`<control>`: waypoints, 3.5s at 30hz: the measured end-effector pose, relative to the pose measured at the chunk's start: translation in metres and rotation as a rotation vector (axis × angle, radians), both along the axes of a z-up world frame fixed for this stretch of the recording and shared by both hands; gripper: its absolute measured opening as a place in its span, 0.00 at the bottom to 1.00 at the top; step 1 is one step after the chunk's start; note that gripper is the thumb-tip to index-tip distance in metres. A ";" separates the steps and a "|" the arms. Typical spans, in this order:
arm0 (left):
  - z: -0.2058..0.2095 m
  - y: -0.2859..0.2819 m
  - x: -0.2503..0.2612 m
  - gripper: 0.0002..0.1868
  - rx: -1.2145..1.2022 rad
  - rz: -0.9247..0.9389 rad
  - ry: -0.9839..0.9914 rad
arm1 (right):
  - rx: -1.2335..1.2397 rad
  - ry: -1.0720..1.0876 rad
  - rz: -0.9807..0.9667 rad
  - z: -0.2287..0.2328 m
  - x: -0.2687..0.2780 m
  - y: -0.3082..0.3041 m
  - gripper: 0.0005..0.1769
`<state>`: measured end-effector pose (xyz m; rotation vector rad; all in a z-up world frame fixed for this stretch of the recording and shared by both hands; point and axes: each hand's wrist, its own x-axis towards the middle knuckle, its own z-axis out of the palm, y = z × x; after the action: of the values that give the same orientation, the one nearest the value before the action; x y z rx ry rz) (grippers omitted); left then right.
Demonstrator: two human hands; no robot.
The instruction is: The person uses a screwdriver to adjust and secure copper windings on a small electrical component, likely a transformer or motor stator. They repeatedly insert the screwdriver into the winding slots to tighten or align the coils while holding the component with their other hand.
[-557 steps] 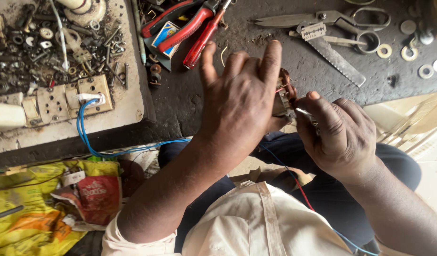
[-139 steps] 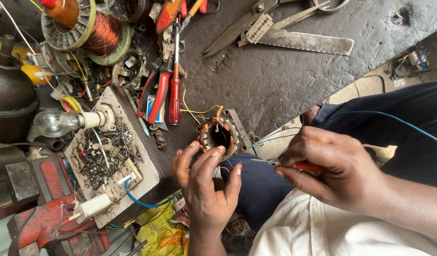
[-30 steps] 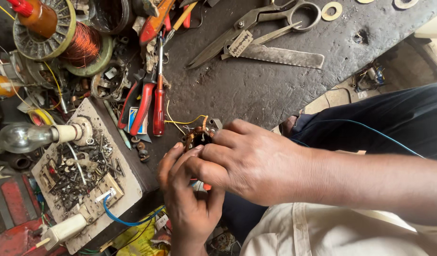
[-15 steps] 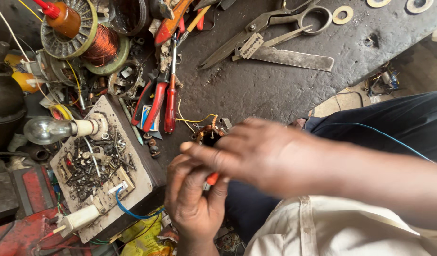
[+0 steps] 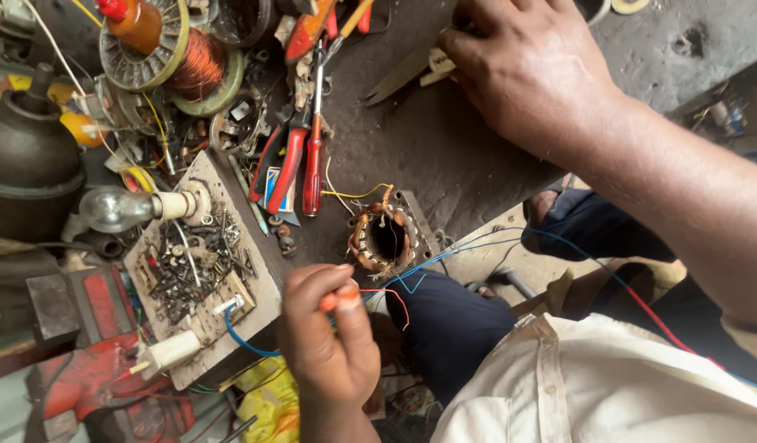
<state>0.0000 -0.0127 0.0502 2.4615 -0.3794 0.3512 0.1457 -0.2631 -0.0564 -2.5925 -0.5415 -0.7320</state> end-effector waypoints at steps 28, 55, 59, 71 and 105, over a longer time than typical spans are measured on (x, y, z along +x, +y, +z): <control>0.032 -0.028 0.097 0.56 0.895 -0.533 0.362 | 1.399 1.051 0.191 -0.042 -0.190 -0.027 0.29; -0.109 0.017 -0.010 0.56 0.171 0.278 -0.462 | 1.327 0.797 0.318 -0.016 -0.179 0.082 0.06; -0.110 0.015 -0.011 0.57 0.254 0.335 -0.497 | 1.205 0.662 0.341 -0.006 -0.175 0.081 0.06; -0.106 0.014 -0.014 0.56 0.325 0.298 -0.528 | 1.069 0.472 0.285 0.014 -0.158 0.086 0.10; -0.114 0.018 -0.022 0.52 0.252 0.284 -0.442 | 0.906 0.328 0.313 0.016 -0.153 0.088 0.12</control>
<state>-0.0223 0.0051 -0.0641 2.6770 -0.2638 1.0325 -0.0074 -0.1752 -0.0399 -1.6777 -0.3725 -0.3136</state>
